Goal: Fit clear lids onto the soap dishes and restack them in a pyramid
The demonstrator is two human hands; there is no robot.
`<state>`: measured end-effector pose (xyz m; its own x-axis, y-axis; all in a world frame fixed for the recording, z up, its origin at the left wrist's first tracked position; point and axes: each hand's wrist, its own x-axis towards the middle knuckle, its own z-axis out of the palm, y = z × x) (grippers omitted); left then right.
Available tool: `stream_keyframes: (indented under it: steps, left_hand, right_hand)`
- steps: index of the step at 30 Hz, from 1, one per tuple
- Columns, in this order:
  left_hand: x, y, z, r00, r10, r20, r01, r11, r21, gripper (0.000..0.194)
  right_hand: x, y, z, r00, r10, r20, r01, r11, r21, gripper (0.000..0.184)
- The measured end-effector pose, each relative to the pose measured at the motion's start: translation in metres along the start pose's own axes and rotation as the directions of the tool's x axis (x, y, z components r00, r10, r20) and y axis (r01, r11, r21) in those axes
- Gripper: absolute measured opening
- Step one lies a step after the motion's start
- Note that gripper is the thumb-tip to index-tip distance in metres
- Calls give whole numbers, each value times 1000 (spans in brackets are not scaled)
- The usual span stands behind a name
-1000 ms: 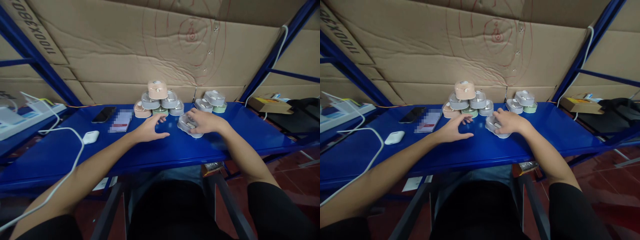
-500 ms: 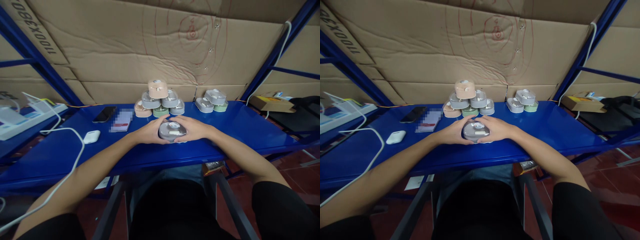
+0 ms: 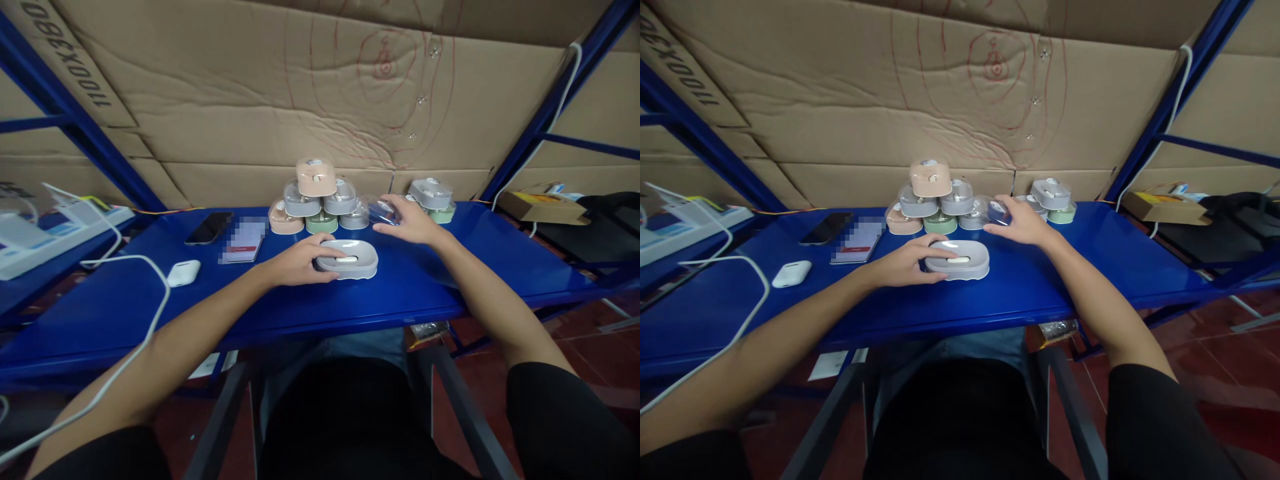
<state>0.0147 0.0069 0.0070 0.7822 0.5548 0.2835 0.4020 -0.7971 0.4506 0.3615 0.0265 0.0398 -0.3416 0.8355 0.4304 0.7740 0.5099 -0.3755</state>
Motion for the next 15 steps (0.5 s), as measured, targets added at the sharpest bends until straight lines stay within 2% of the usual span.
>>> stream_keyframes:
  steps: [7, 11, 15]
  left_hand:
    - [3, -2, 1, 998, -27, -58, 26, 1000, -10, 39]
    - [4, -6, -3, 975, -82, -208, 90, 996, 27, 36]
    - [4, -13, -7, 912, -148, -381, 192, 978, 79, 26]
  right_hand:
    - [-1, -2, 4, 999, 39, 36, -38, 999, -24, 88]
    - [0, 0, 3, 999, 34, 36, -33, 999, -39, 87]
    - [1, 3, 2, 991, 50, 122, -38, 994, -98, 82]
